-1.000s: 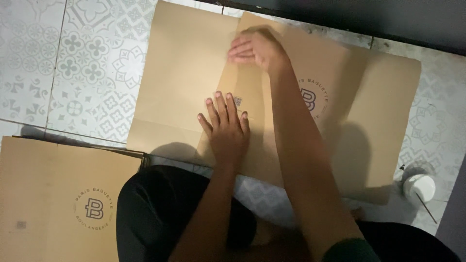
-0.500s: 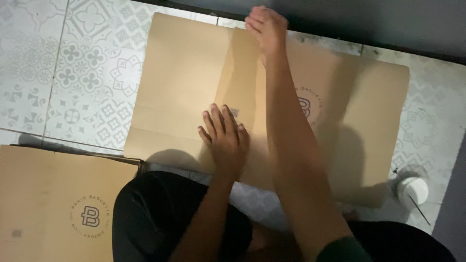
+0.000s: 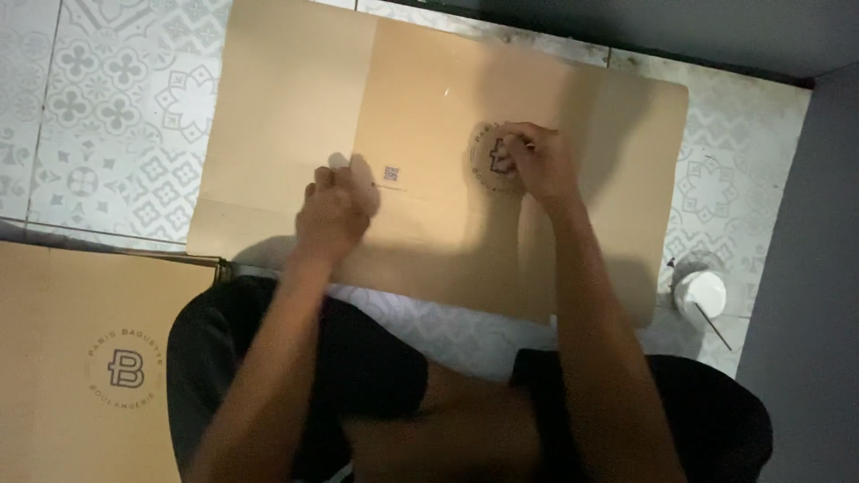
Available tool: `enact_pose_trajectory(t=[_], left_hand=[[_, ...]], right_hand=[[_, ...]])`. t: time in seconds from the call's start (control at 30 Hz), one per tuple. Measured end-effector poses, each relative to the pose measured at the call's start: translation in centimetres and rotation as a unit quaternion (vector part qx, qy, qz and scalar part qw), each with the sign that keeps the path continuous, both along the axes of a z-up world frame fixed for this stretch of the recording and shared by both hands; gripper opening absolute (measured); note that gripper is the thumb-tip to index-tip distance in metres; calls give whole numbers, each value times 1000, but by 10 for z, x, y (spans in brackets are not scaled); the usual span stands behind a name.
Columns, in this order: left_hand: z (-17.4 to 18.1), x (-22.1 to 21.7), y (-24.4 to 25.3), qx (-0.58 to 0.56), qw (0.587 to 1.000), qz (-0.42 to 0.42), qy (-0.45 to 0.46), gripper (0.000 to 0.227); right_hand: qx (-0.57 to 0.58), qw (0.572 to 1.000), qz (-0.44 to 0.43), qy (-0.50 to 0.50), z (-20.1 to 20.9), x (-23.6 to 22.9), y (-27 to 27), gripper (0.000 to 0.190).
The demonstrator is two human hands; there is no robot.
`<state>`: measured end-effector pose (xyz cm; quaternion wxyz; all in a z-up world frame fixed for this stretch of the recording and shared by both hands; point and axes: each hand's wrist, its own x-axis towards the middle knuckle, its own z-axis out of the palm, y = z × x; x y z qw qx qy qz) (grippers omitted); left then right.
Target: The person prepares cardboard packaging by hand on the floor, folding the edges of a cardboard sheet and then stacking it onto others.
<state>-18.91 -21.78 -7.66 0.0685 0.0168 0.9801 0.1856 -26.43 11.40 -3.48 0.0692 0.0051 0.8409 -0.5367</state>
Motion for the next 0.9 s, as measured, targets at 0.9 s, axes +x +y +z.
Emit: enact_pose_trajectory(t=[0.9], left_hand=[[17,-5,56,13,978,-144,153,54]], right_hand=[[359,900,168,180,-22,-44,-54,54]])
